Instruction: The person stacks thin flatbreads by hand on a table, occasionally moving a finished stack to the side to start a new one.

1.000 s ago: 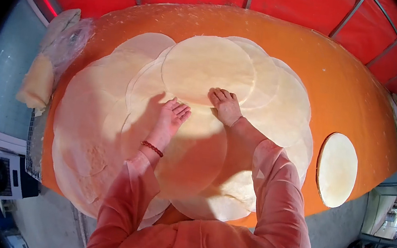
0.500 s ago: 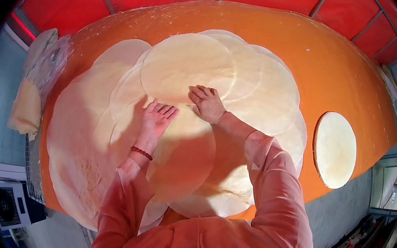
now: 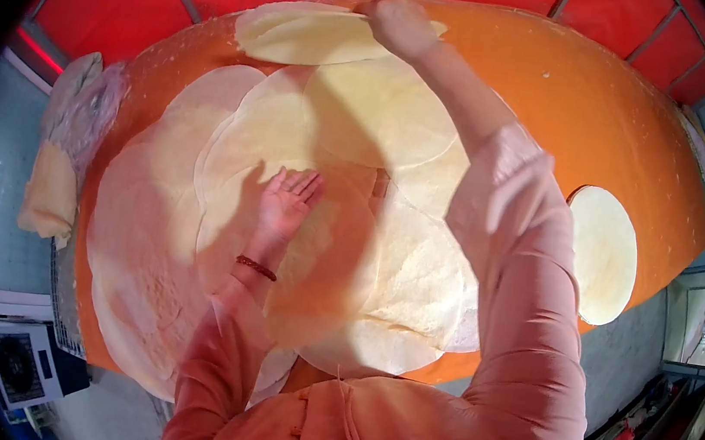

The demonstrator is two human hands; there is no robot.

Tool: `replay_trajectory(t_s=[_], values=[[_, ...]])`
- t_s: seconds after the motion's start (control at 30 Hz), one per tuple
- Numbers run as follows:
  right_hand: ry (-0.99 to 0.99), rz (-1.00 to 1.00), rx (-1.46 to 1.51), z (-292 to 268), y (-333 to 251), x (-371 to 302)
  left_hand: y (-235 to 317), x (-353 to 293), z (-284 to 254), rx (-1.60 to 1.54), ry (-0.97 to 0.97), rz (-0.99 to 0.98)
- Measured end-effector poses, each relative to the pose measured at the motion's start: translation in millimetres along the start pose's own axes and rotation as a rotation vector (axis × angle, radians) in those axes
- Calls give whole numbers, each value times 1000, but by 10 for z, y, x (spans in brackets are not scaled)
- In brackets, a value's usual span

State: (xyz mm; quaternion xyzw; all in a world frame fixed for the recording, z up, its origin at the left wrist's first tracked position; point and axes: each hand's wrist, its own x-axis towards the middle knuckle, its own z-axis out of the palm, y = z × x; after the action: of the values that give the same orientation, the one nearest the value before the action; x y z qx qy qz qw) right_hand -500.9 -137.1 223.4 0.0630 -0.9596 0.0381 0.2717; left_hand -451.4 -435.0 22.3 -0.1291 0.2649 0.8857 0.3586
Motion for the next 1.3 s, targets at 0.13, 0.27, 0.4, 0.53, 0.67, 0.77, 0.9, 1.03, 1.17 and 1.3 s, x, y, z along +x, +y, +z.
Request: replay_trajectory(t_s=[0.13, 0.27, 0.4, 0.53, 0.67, 0.77, 0.9, 1.03, 1.17, 1.3], values=[[308, -208, -114, 209, 4, -858, -214, 229, -57, -141, -107, -96], [23, 55, -66, 1370, 504, -2267, -575, 432, 194, -92, -100, -145], [147, 63, 63, 1142, -234, -1995, -448, 471, 79, 19, 42, -87], [-33, 184, -84, 1162, -388, -1890, -527, 658, 162, 23, 6, -115], [30, 206, -110, 1743, -301, -1986, -546, 800, 118, 245, 86, -50], [103, 270, -31, 1661, -437, -1915, -563, 795, 46, 336, 131, -8], [-27, 286, -6, 1704, -573, -1909, -548, 825, 148, 292, 75, -36], [-18, 201, 23, 1580, -552, -1973, -537, 758, 284, 244, 159, -67], [-117, 157, 66, 1227, -402, -2007, -481, 754, 232, 218, 130, -99], [-25, 147, 30, 1414, -375, -2034, -506, 871, 172, 229, 96, -129]])
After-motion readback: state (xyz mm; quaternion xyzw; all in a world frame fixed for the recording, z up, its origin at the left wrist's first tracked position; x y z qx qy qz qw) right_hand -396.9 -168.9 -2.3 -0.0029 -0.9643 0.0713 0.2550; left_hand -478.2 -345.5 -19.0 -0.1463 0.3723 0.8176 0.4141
